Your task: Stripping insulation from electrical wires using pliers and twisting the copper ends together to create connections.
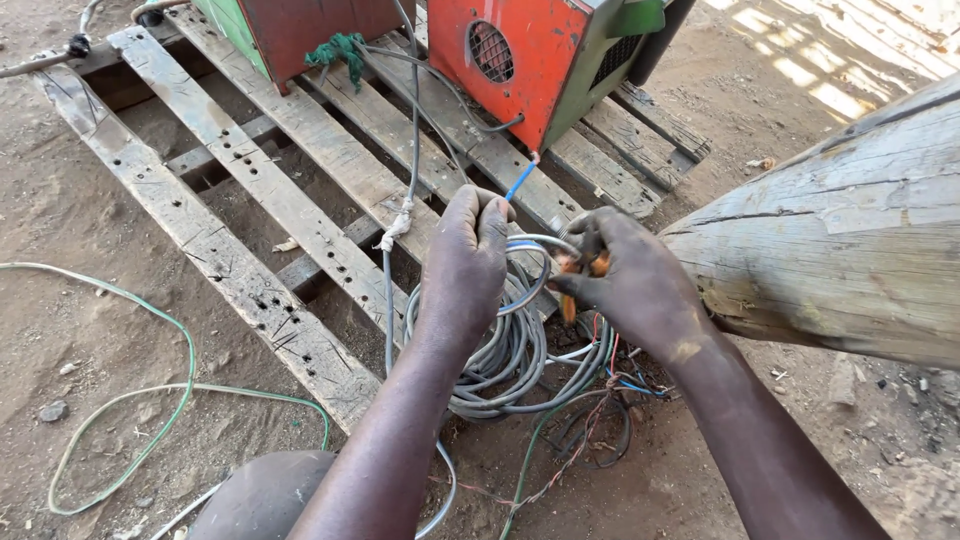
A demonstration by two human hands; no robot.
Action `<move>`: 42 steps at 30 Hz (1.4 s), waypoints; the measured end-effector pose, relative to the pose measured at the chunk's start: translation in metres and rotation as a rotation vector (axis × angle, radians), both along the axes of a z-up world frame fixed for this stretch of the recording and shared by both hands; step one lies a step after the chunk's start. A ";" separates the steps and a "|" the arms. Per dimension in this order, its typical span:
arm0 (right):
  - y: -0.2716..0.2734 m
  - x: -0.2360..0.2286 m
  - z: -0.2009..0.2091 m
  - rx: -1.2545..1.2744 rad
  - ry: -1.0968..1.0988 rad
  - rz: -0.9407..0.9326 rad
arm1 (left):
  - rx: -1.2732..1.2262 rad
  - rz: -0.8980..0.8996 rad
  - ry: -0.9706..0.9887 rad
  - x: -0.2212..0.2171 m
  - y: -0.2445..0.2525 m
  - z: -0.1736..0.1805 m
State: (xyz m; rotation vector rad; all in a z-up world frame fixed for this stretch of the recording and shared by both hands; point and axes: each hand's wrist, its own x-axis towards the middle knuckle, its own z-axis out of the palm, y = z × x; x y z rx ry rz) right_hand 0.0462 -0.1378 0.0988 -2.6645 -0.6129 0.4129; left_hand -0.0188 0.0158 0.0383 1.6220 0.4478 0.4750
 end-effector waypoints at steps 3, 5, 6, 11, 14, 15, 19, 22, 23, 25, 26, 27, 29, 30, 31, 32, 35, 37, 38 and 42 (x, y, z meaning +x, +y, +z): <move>-0.005 0.011 -0.009 -0.081 -0.079 -0.098 | 0.007 -0.034 -0.023 0.005 -0.002 -0.004; -0.013 0.020 -0.018 -0.052 -0.118 -0.038 | 0.016 -0.104 0.014 0.009 -0.006 -0.011; -0.014 0.020 -0.016 -0.054 -0.118 -0.042 | 0.015 -0.107 0.013 0.008 -0.006 -0.008; -0.017 0.022 -0.023 -0.034 0.015 0.008 | 0.034 -0.213 -0.021 0.007 -0.004 -0.004; -0.018 0.019 -0.027 0.153 0.152 0.102 | 0.073 -0.275 0.025 0.013 -0.007 -0.016; -0.016 0.017 -0.024 0.154 0.155 0.103 | 0.074 -0.273 0.028 0.013 -0.007 -0.017; -0.023 0.019 -0.021 0.459 0.551 0.020 | 0.101 -0.346 0.057 0.015 -0.008 -0.018; -0.044 0.034 -0.046 0.660 0.713 -0.013 | 0.122 -0.385 0.100 0.013 -0.006 -0.016; -0.053 0.041 -0.057 0.740 0.774 -0.053 | 0.137 -0.403 0.122 0.012 -0.006 -0.016; -0.053 0.044 -0.061 0.752 0.765 -0.066 | 0.169 -0.411 0.137 0.012 -0.008 -0.014; -0.053 0.045 -0.063 0.768 0.754 -0.079 | 0.205 -0.419 0.152 0.011 -0.009 -0.012; -0.048 0.042 -0.061 0.768 0.756 -0.079 | 0.204 -0.419 0.153 0.011 -0.008 -0.012; -0.038 0.036 -0.055 0.645 0.689 -0.073 | 0.274 -0.436 0.145 0.011 -0.008 -0.011; -0.036 0.033 -0.054 0.645 0.689 -0.075 | 0.274 -0.438 0.145 0.011 -0.008 -0.011; -0.034 0.030 -0.053 0.595 0.625 -0.078 | 0.287 -0.439 0.152 0.011 -0.008 -0.012; -0.032 0.028 -0.052 0.543 0.560 -0.081 | 0.298 -0.440 0.156 0.012 -0.008 -0.012; -0.030 0.031 -0.069 0.452 0.436 -0.087 | 0.306 -0.451 0.157 0.011 -0.008 -0.013; -0.021 0.027 -0.063 0.384 0.376 -0.087 | 0.312 -0.447 0.159 0.012 -0.009 -0.015; -0.016 0.025 -0.060 0.317 0.312 -0.086 | 0.320 -0.443 0.157 0.012 -0.008 -0.016; -0.012 0.019 -0.052 0.179 0.256 -0.105 | 0.331 -0.421 0.172 0.013 -0.007 -0.017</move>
